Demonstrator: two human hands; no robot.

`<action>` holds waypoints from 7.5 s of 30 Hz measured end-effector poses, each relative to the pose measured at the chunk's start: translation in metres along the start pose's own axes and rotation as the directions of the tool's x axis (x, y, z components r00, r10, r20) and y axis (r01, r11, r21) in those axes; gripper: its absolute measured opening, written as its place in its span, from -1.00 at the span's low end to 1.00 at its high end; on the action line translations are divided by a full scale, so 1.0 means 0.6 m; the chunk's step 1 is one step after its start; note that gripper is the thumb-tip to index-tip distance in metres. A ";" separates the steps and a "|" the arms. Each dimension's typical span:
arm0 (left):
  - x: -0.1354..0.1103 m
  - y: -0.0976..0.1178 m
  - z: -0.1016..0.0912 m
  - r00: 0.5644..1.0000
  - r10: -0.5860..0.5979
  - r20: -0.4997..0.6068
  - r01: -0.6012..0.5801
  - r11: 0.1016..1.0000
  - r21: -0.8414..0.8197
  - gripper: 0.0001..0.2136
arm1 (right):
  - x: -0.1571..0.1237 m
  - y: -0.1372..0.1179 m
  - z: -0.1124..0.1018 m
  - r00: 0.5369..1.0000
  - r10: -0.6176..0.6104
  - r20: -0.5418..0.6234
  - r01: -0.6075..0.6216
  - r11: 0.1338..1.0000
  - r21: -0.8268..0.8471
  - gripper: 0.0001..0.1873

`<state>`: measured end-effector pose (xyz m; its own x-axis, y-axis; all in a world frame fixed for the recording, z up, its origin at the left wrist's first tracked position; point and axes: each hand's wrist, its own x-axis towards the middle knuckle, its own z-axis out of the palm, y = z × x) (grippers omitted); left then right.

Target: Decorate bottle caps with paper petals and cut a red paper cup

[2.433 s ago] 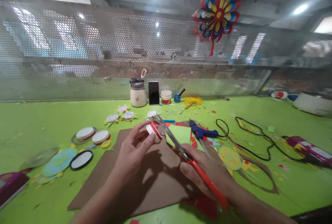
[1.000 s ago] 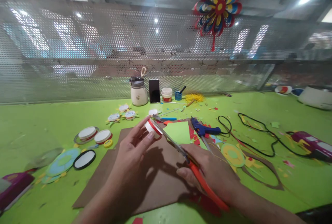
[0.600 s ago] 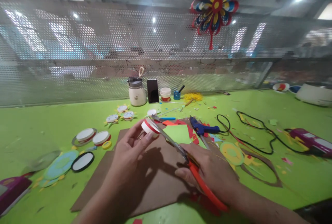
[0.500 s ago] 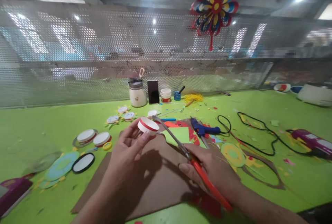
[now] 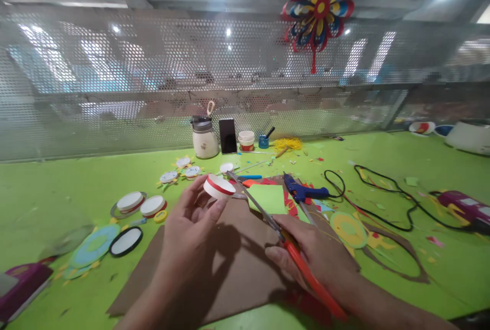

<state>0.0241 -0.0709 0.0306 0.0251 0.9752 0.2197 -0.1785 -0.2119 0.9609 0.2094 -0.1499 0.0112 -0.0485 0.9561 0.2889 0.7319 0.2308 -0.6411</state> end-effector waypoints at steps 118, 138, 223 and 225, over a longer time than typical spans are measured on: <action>-0.006 0.005 0.000 0.995 -0.093 -0.018 0.095 0.984 0.149 -0.55 | -0.011 0.054 -0.017 0.938 -0.346 -0.026 0.305 0.855 -0.419 -0.56; -0.002 -0.002 -0.010 0.997 -0.079 0.022 0.075 0.987 0.146 -0.53 | -0.010 0.059 -0.011 0.954 -0.297 -0.031 0.262 0.882 -0.392 -0.50; -0.003 -0.024 0.007 0.992 0.099 -0.076 -0.085 0.983 0.163 -0.63 | -0.022 0.043 -0.006 0.973 -0.230 0.006 0.211 0.883 -0.419 -0.56; -0.004 -0.023 0.008 0.991 0.103 -0.082 -0.088 0.982 0.167 -0.63 | -0.022 0.043 -0.005 0.973 -0.232 -0.003 0.209 0.881 -0.425 -0.55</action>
<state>0.0315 -0.0708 0.0177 -0.0740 0.9503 0.3025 -0.0135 -0.3043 0.9525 0.2308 -0.1573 -0.0073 -0.2147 0.8758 0.4322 0.9234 0.3262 -0.2022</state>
